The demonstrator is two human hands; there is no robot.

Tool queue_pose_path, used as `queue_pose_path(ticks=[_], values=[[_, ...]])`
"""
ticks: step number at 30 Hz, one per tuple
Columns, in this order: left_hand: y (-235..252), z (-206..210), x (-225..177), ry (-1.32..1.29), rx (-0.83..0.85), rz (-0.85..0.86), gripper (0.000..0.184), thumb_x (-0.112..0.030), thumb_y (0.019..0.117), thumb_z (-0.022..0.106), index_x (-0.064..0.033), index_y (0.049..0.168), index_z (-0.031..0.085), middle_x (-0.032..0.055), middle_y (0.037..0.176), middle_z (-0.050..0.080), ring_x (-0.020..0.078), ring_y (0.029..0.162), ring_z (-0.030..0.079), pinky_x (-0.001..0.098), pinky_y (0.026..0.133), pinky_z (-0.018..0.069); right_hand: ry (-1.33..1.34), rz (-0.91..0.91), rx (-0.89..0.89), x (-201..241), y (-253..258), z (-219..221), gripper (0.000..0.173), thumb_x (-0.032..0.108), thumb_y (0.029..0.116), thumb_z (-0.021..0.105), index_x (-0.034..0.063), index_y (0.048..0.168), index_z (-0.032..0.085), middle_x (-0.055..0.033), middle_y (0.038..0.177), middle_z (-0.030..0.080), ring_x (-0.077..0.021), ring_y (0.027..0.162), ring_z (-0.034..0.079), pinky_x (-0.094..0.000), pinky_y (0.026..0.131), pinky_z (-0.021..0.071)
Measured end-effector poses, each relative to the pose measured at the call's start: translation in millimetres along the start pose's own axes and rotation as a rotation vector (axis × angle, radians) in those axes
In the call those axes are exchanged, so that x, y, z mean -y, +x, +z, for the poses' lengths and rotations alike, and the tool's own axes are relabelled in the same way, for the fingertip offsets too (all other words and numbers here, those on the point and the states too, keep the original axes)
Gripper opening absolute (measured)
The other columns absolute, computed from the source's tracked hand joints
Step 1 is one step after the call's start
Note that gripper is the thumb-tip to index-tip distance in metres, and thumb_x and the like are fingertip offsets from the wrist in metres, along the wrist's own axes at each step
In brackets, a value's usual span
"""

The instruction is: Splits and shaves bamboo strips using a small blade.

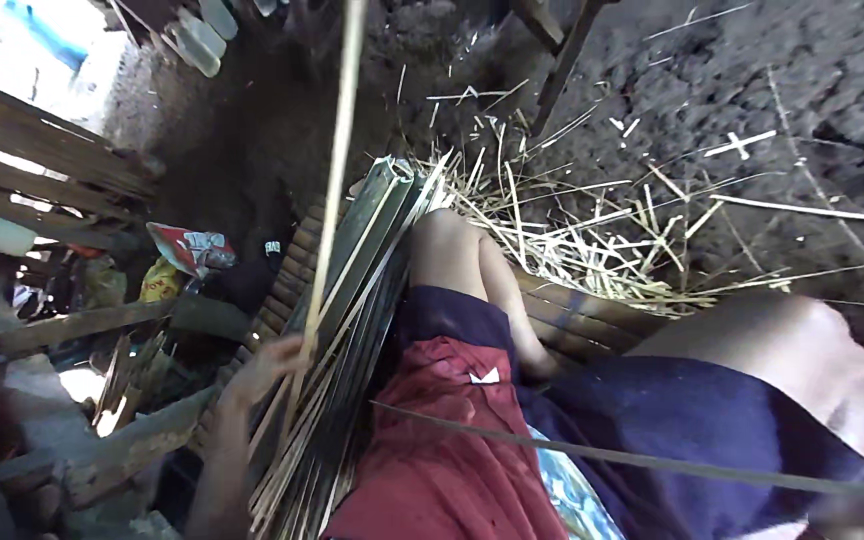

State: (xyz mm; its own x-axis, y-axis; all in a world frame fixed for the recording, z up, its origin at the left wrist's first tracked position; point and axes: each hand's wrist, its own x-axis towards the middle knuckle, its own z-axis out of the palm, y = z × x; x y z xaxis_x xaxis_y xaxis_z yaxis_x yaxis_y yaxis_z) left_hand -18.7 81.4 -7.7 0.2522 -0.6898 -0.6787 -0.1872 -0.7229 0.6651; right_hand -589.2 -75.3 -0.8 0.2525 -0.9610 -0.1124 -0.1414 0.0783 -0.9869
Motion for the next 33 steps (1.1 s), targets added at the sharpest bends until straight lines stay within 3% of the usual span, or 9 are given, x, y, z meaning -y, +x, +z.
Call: queue_pose_path(ticks=[3, 5, 9, 13, 17, 22, 27, 30, 33], values=[[-60.2, -3.8, 43.7, 0.174, 0.148, -0.334, 0.029, -0.005, 0.0971, 0.062, 0.0075, 0.123, 0.063, 0.0121, 0.119, 0.067, 0.0117, 0.107, 0.063, 0.0316, 0.099, 0.0504, 0.077, 0.007, 0.035, 8.9, 10.4, 28.7, 0.014, 0.028, 0.1016, 0.061, 0.022, 0.095, 0.072, 0.0154, 0.082, 0.073, 0.0034, 0.068, 0.066, -0.0155, 0.063, 0.055], [-95.6, 14.8, -2.8, 0.3, 0.167, -0.601, 0.037, 0.003, 0.0997, 0.053, 0.0126, 0.136, 0.055, 0.0269, 0.138, 0.057, 0.0306, 0.125, 0.056, 0.0413, 0.111, 0.0395, 0.114, -0.019, 0.188, 17.8, 20.5, 42.9, 0.016, 0.033, 0.1044, 0.058, 0.0322, 0.102, 0.074, 0.0229, 0.088, 0.072, 0.0086, 0.074, 0.064, -0.0121, 0.067, 0.054], [-102.9, 29.7, -50.6, 0.702, 0.16, -0.876, 0.039, -0.004, 0.1057, 0.05, 0.0085, 0.142, 0.051, 0.0323, 0.147, 0.049, 0.0421, 0.137, 0.047, 0.0466, 0.115, 0.0335, 0.069, -0.12, 0.273, 14.1, 31.7, 80.2, 0.022, 0.04, 0.104, 0.057, 0.0271, 0.097, 0.073, 0.0218, 0.083, 0.069, 0.012, 0.072, 0.061, -0.0095, 0.065, 0.052], [-43.5, 16.2, 22.1, 0.858, -0.206, -0.195, 0.038, -0.01, 0.1048, 0.05, 0.0044, 0.139, 0.058, 0.0334, 0.139, 0.056, 0.0511, 0.128, 0.055, 0.0627, 0.11, 0.0409, 0.06, -0.083, 0.29, -2.7, 37.1, 130.5, 0.03, 0.039, 0.1006, 0.06, 0.0166, 0.085, 0.074, 0.0152, 0.075, 0.07, 0.0066, 0.067, 0.065, -0.0135, 0.062, 0.0567], [-14.8, 80.8, -66.0, 0.423, 0.154, 0.197, 0.038, -0.023, 0.1075, 0.049, -0.0019, 0.136, 0.063, 0.0154, 0.135, 0.064, 0.022, 0.125, 0.061, 0.0385, 0.109, 0.0474, 0.09, 0.014, 0.304, -9.0, 41.0, 174.5, 0.027, 0.029, 0.0999, 0.061, 0.0108, 0.084, 0.073, 0.0124, 0.072, 0.07, 0.0045, 0.062, 0.065, -0.0154, 0.058, 0.0574], [-19.3, 119.7, -66.0, 0.391, 0.364, 0.367, 0.03, -0.017, 0.1048, 0.056, 0.0057, 0.113, 0.073, 0.0179, 0.105, 0.071, 0.0185, 0.099, 0.066, 0.03, 0.092, 0.0511, 0.183, 0.158, 0.314, -16.3, 42.2, 190.2, 0.023, 0.026, 0.1001, 0.059, 0.01, 0.09, 0.072, 0.0103, 0.071, 0.07, 0.0007, 0.058, 0.065, -0.0177, 0.055, 0.0568], [-42.0, 57.0, -12.8, 0.738, 0.539, -0.183, 0.036, -0.018, 0.1093, 0.047, 0.0097, 0.125, 0.063, 0.0304, 0.124, 0.064, 0.0423, 0.119, 0.061, 0.055, 0.107, 0.0436, 0.203, 0.321, 0.261, -21.9, 53.6, 165.1, 0.028, 0.028, 0.1032, 0.048, 0.0093, 0.095, 0.067, 0.0084, 0.073, 0.068, -0.003, 0.059, 0.064, -0.0213, 0.056, 0.0572], [-76.8, 38.3, -67.9, 1.003, 0.551, -0.781, 0.04, -0.012, 0.1082, 0.047, 0.0113, 0.141, 0.051, 0.0344, 0.146, 0.049, 0.0464, 0.14, 0.044, 0.0555, 0.117, 0.0306, 0.225, 0.361, 0.249, -32.1, 58.7, 147.6, 0.03, 0.027, 0.1049, 0.044, 0.0104, 0.096, 0.066, 0.0081, 0.074, 0.069, -0.0034, 0.06, 0.065, -0.0204, 0.057, 0.0575], [-91.2, 35.6, -87.6, 1.163, 0.445, -1.043, 0.041, -0.013, 0.1068, 0.05, 0.0104, 0.141, 0.052, 0.0324, 0.149, 0.047, 0.0448, 0.142, 0.043, 0.0543, 0.118, 0.0309, 0.288, 0.439, 0.267, -34.7, 55.9, 151.7, 0.026, 0.016, 0.1057, 0.048, 0.0093, 0.087, 0.065, 0.0064, 0.07, 0.068, -0.0035, 0.056, 0.064, -0.0191, 0.054, 0.0558]])
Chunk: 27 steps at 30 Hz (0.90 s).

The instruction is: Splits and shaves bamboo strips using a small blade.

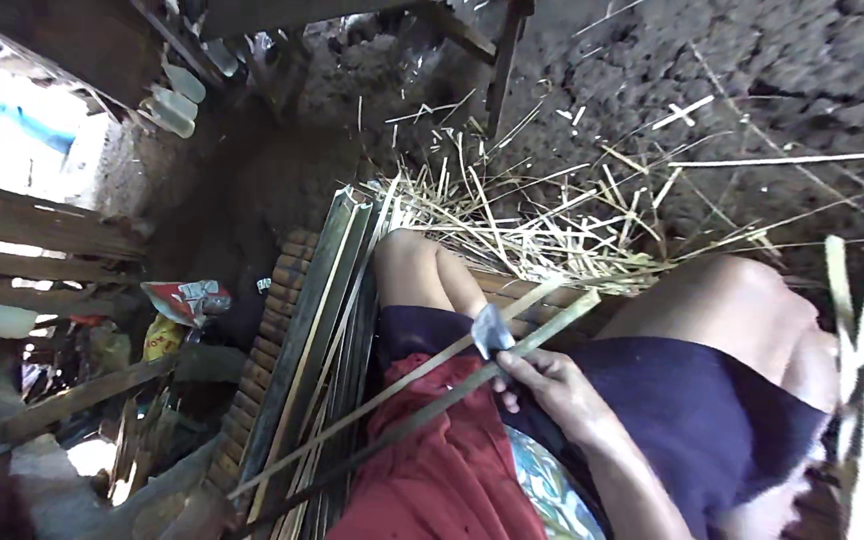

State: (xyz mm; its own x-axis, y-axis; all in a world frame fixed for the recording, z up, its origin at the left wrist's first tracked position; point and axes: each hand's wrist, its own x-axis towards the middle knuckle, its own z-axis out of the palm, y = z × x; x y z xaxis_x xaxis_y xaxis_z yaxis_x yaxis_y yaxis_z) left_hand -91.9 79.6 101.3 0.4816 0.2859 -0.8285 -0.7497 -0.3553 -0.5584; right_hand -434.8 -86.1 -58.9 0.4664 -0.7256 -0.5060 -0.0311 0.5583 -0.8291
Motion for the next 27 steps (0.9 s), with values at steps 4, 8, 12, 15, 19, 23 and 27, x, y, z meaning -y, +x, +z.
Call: queue_pose_path(ticks=[4, 8, 12, 15, 19, 23, 27], values=[[27.9, -17.6, -41.3, 0.191, -0.237, 0.383, 0.035, -0.007, 0.1052, 0.049, 0.008, 0.135, 0.058, 0.0355, 0.133, 0.058, 0.0543, 0.126, 0.055, 0.0684, 0.105, 0.0411, -0.363, 0.039, 0.027, -11.2, -5.4, 19.4, 0.031, 0.028, 0.1046, 0.058, 0.0036, 0.092, 0.072, 0.0018, 0.073, 0.067, -0.0046, 0.061, 0.064, -0.0239, 0.062, 0.0568], [-31.0, -48.7, -144.5, -0.236, -0.876, 1.379, 0.031, -0.016, 0.1052, 0.053, -0.0015, 0.129, 0.067, 0.0104, 0.107, 0.074, 0.0162, 0.093, 0.071, 0.0325, 0.088, 0.0586, -0.674, -0.106, 0.064, -12.5, -20.4, 29.0, 0.052, 0.042, 0.1038, 0.054, -0.0049, 0.086, 0.069, -0.0195, 0.074, 0.066, -0.0356, 0.074, 0.067, -0.0549, 0.071, 0.051], [-69.5, -48.8, -232.8, -0.202, -1.178, 1.597, 0.04, -0.024, 0.1003, 0.063, 0.0006, 0.132, 0.065, 0.0121, 0.113, 0.074, 0.0244, 0.106, 0.07, 0.0406, 0.098, 0.0541, -0.733, -0.349, -0.08, -2.6, -47.7, 38.5, 0.038, 0.028, 0.0973, 0.062, -0.004, 0.077, 0.066, -0.0216, 0.07, 0.066, -0.0405, 0.069, 0.069, -0.0581, 0.063, 0.0523], [-71.0, -49.8, -242.5, -0.412, -0.906, 1.755, 0.02, -0.01, 0.1003, 0.061, -0.0024, 0.111, 0.076, 0.0057, 0.102, 0.074, 0.0083, 0.096, 0.069, 0.0236, 0.09, 0.0565, -0.723, -0.294, -0.071, 0.3, -66.0, 20.6, 0.042, 0.042, 0.0952, 0.067, 0.0005, 0.098, 0.072, -0.0189, 0.082, 0.071, -0.0384, 0.074, 0.071, -0.0595, 0.064, 0.0539], [-61.0, -49.0, -240.0, -0.722, 0.091, 1.796, 0.036, -0.009, 0.1066, 0.038, 0.0057, 0.135, 0.053, -0.0018, 0.095, 0.07, 0.0062, 0.085, 0.068, 0.0279, 0.083, 0.0583, -0.562, -0.012, -0.149, -5.8, -72.2, -26.7, 0.041, 0.041, 0.0995, 0.063, 0.0043, 0.116, 0.072, -0.0151, 0.088, 0.071, -0.0319, 0.08, 0.068, -0.0577, 0.074, 0.0538], [-49.9, -34.3, -244.8, -0.728, 0.359, 1.8, 0.057, -0.043, 0.1007, 0.061, -0.0006, 0.138, 0.048, -0.0058, 0.106, 0.065, -0.0007, 0.069, 0.061, 0.0171, 0.057, 0.0541, -0.5, -0.101, -0.366, -6.2, -72.5, -50.3, 0.028, 0.031, 0.1012, 0.062, 0.0064, 0.091, 0.071, 0.0014, 0.066, 0.058, -0.0065, 0.056, 0.051, -0.0294, 0.055, 0.0446], [-31.1, -38.1, -245.5, -0.564, 0.002, 2.004, 0.062, -0.036, 0.0905, 0.076, 0.0098, 0.128, 0.059, 0.0021, 0.12, 0.064, -0.0018, 0.1, 0.06, 0.0173, 0.086, 0.0527, -0.39, -0.371, -0.531, -0.3, -72.9, -58.4, 0.025, 0.026, 0.1002, 0.06, 0.0071, 0.109, 0.074, 0.0079, 0.085, 0.066, 0.0074, 0.065, 0.052, -0.0119, 0.06, 0.044]])
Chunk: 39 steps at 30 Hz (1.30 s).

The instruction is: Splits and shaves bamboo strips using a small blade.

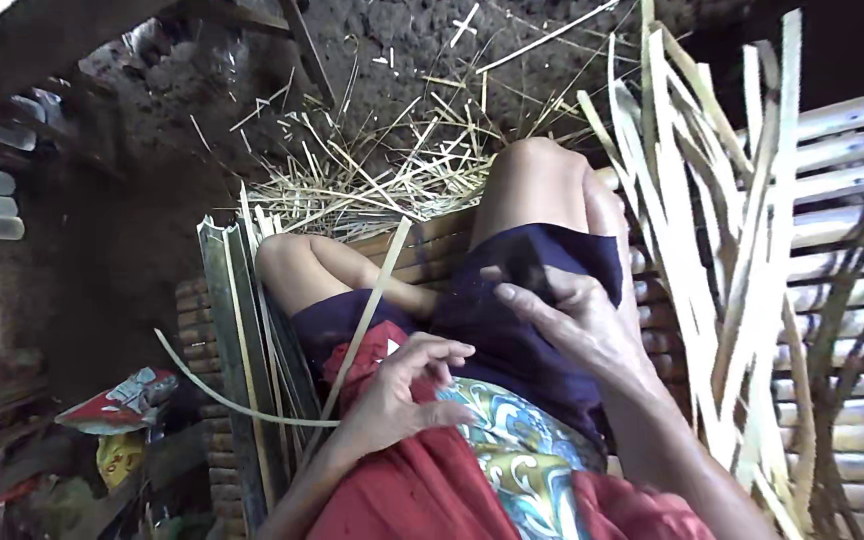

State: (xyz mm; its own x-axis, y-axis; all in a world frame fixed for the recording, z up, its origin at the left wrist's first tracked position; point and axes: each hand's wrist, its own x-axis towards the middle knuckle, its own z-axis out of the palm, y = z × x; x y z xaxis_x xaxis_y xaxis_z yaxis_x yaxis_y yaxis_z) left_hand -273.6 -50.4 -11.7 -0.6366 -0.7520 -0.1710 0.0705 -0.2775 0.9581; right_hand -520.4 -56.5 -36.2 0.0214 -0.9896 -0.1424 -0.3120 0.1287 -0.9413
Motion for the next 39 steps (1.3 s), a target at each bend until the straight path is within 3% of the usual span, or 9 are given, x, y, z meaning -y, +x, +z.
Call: queue_pose_path(ticks=[2, 5, 7, 10, 15, 17, 20, 33, 39], values=[[-3.6, -14.8, 15.7, 0.079, 0.036, 0.033, 0.064, -0.048, 0.0934, 0.07, 0.0077, 0.124, 0.061, 0.0045, 0.124, 0.065, 0.0032, 0.114, 0.06, 0.0233, 0.098, 0.0517, 0.109, -0.049, -0.052, -1.1, -1.6, -0.7, 0.025, 0.027, 0.0993, 0.061, 0.0086, 0.112, 0.073, 0.0117, 0.089, 0.066, 0.0098, 0.069, 0.055, -0.0094, 0.062, 0.0465], [-23.7, -29.0, 44.0, -0.058, 0.007, -0.047, 0.051, -0.034, 0.0978, 0.067, 0.0105, 0.121, 0.063, 0.0051, 0.116, 0.07, 0.0051, 0.109, 0.064, 0.0251, 0.097, 0.0524, 0.269, 0.014, -0.04, -10.4, -7.6, 2.1, 0.016, 0.03, 0.0972, 0.064, 0.0224, 0.109, 0.073, 0.0174, 0.087, 0.07, 0.0065, 0.067, 0.06, -0.0141, 0.063, 0.0524], [-34.9, -30.3, 62.3, -0.254, -0.193, -0.165, 0.031, -0.02, 0.1054, 0.044, 0.0022, 0.116, 0.063, -0.0036, 0.101, 0.072, 0.005, 0.097, 0.067, 0.0274, 0.092, 0.0547, 0.34, 0.055, -0.02, -17.5, -8.2, 10.1, 0.011, 0.03, 0.0964, 0.065, 0.0279, 0.104, 0.072, 0.0195, 0.082, 0.068, 0.0049, 0.065, 0.06, -0.0158, 0.063, 0.053], [-32.8, -30.4, 78.9, -0.533, -0.435, -0.255, 0.041, -0.024, 0.1102, 0.02, -0.0119, 0.107, 0.059, -0.006, 0.089, 0.07, 0.0099, 0.089, 0.07, 0.0325, 0.09, 0.057, 0.387, 0.081, 0.042, -23.7, -7.2, 25.5, 0.009, 0.029, 0.0973, 0.064, 0.0289, 0.102, 0.072, 0.0219, 0.081, 0.068, 0.0059, 0.066, 0.06, -0.0153, 0.065, 0.053], [-35.3, -24.6, 63.7, 0.001, -0.302, -0.213, 0.029, 0.008, 0.0919, 0.062, 0.0163, 0.12, 0.06, 0.0157, 0.114, 0.065, 0.0116, 0.102, 0.065, 0.0248, 0.093, 0.0543, 0.341, 0.073, 0.147, -22.6, -4.8, 34.3, 0.013, 0.029, 0.0968, 0.064, 0.0226, 0.105, 0.072, 0.0214, 0.081, 0.067, 0.007, 0.066, 0.059, -0.0134, 0.064, 0.0508], [-36.5, -24.9, 53.2, 0.315, -0.235, -0.225, 0.031, 0.006, 0.0897, 0.068, 0.0129, 0.12, 0.066, 0.0237, 0.12, 0.066, 0.0201, 0.11, 0.066, 0.0284, 0.099, 0.0528, 0.321, 0.073, 0.138, -20.4, -5.0, 31.4, 0.012, 0.028, 0.0958, 0.064, 0.0231, 0.104, 0.071, 0.0209, 0.079, 0.066, 0.0069, 0.065, 0.059, -0.0132, 0.063, 0.0509], [-43.8, -33.3, 50.0, 0.611, -0.192, -0.265, 0.034, -0.007, 0.0908, 0.073, 0.0021, 0.123, 0.07, 0.0177, 0.122, 0.069, 0.023, 0.115, 0.066, 0.0354, 0.102, 0.052, 0.321, 0.078, 0.104, -19.9, -8.1, 25.8, 0.013, 0.026, 0.0956, 0.065, 0.0224, 0.106, 0.073, 0.0183, 0.079, 0.067, 0.0055, 0.064, 0.059, -0.014, 0.062, 0.0518], [-24.9, -35.1, -1.0, 1.071, 0.027, -0.79, 0.036, -0.024, 0.1102, 0.046, -0.0066, 0.136, 0.065, 0.0197, 0.127, 0.068, 0.0373, 0.118, 0.065, 0.0555, 0.102, 0.0488, 0.32, 0.065, 0.151, -20.5, -9.9, 27.4, 0.02, 0.026, 0.0972, 0.062, 0.0158, 0.109, 0.073, 0.0157, 0.074, 0.063, 0.0057, 0.06, 0.054, -0.0126, 0.058, 0.0476], [6.1, -19.0, -0.6, 0.905, -0.091, -0.706, 0.036, -0.022, 0.1096, 0.047, 0.0014, 0.132, 0.063, 0.0228, 0.121, 0.068, 0.036, 0.114, 0.066, 0.0532, 0.102, 0.0489, 0.23, -0.057, 0.112, -14.0, -12.9, 32.9, 0.026, 0.028, 0.0983, 0.061, 0.0063, 0.106, 0.072, 0.0123, 0.086, 0.067, 0.0103, 0.067, 0.055, -0.0105, 0.063, 0.0482]])
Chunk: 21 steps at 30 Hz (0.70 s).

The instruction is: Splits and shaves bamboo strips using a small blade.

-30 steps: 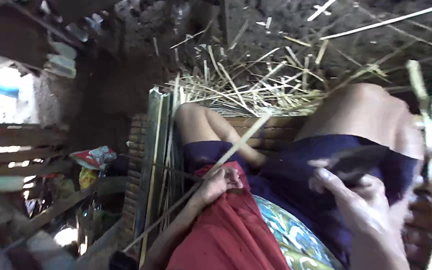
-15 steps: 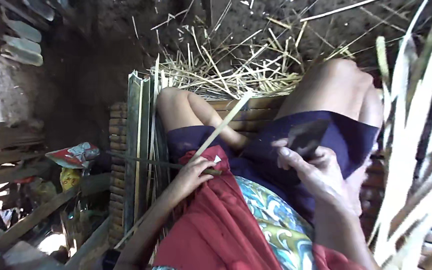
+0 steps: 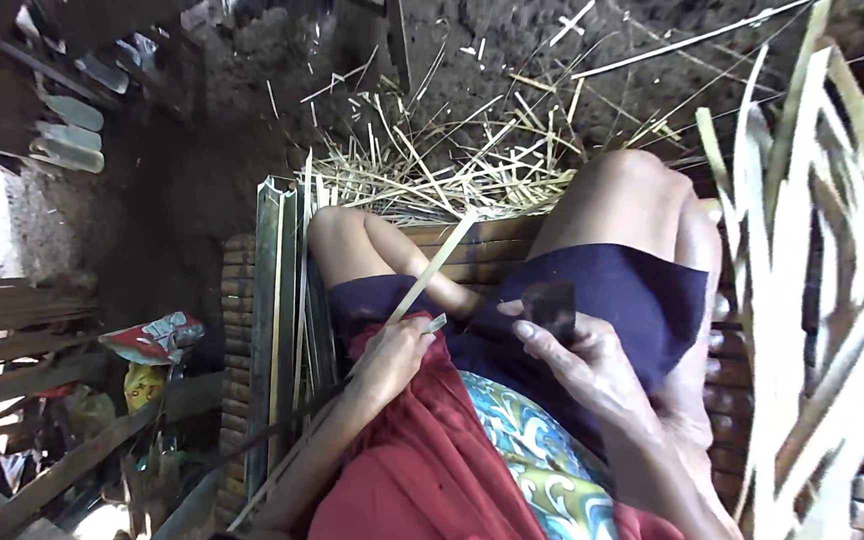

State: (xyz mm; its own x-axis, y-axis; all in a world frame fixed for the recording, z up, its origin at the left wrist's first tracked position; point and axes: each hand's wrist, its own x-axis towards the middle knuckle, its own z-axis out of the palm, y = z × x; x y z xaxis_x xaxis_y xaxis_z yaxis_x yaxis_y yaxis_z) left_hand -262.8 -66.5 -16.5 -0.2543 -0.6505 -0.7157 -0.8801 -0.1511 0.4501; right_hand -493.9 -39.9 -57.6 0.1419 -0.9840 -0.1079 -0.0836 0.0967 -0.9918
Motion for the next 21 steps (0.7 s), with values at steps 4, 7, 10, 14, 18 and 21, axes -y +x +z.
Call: queue_pose_path(ticks=[4, 7, 10, 14, 18, 21], values=[[5.7, 12.8, -1.3, -0.432, -0.072, 0.019, 0.031, -0.019, 0.1082, 0.051, 0.001, 0.129, 0.062, 0.0081, 0.086, 0.065, 0.009, 0.064, 0.06, 0.0242, 0.063, 0.0531, 0.23, -0.058, 0.011, -3.9, 1.8, 1.6, 0.02, 0.044, 0.0992, 0.061, 0.0263, 0.092, 0.067, 0.0158, 0.084, 0.064, 0.003, 0.077, 0.062, -0.0177, 0.071, 0.0539], [3.0, 14.3, -6.0, -0.783, -0.081, 0.099, 0.025, -0.01, 0.1046, 0.055, 0.0026, 0.124, 0.064, 0.0031, 0.085, 0.067, 0.0021, 0.059, 0.061, 0.0175, 0.056, 0.054, 0.552, 0.065, 0.166, 0.6, 7.7, -3.0, 0.031, 0.054, 0.1035, 0.049, 0.0275, 0.1, 0.064, 0.0081, 0.085, 0.067, -0.0054, 0.069, 0.066, -0.0239, 0.065, 0.0602], [-4.2, 9.3, -12.4, -0.868, -0.006, 0.203, 0.018, -0.004, 0.1004, 0.059, 0.0049, 0.112, 0.069, 0.0016, 0.088, 0.063, 0.0015, 0.063, 0.06, 0.0163, 0.058, 0.0555, 0.671, 0.268, 0.348, 13.8, 14.1, -8.1, 0.039, 0.051, 0.1081, 0.036, 0.0266, 0.137, 0.046, 0.0042, 0.096, 0.074, -0.0029, 0.052, 0.062, -0.0171, 0.049, 0.0549], [-19.3, 8.6, -23.3, -0.992, 0.058, 0.266, 0.015, 0.0, 0.0945, 0.066, 0.0033, 0.109, 0.069, -0.0028, 0.082, 0.067, -0.0009, 0.059, 0.061, 0.0147, 0.054, 0.0541, 0.81, 0.538, 0.466, 26.8, 13.7, -19.5, 0.079, 0.087, 0.0845, 0.041, 0.0227, 0.128, 0.055, 0.0089, 0.06, 0.056, -0.0001, 0.04, 0.051, -0.0146, 0.04, 0.0466], [-23.4, 10.9, -27.2, -1.059, 0.076, 0.32, 0.007, -0.004, 0.0964, 0.066, -0.003, 0.101, 0.071, -0.0059, 0.073, 0.068, -0.002, 0.055, 0.06, 0.0131, 0.05, 0.0518, 0.99, 0.613, 0.591, 31.9, 0.2, -25.0, 0.092, 0.09, 0.0794, 0.041, 0.0179, 0.133, 0.062, 0.0099, 0.059, 0.053, 0.0011, 0.041, 0.051, -0.0142, 0.04, 0.0475], [-23.2, 12.1, -32.5, -1.058, 0.065, 0.312, 0.017, -0.002, 0.0963, 0.066, -0.0027, 0.112, 0.072, -0.0042, 0.082, 0.072, -0.0027, 0.056, 0.06, 0.0129, 0.05, 0.0521, 1.049, 0.677, 0.619, 37.0, -8.0, -20.6, 0.073, 0.089, 0.0798, 0.043, 0.0186, 0.087, 0.057, 0.0103, 0.056, 0.047, 0.0013, 0.041, 0.05, -0.0139, 0.04, 0.0462]])
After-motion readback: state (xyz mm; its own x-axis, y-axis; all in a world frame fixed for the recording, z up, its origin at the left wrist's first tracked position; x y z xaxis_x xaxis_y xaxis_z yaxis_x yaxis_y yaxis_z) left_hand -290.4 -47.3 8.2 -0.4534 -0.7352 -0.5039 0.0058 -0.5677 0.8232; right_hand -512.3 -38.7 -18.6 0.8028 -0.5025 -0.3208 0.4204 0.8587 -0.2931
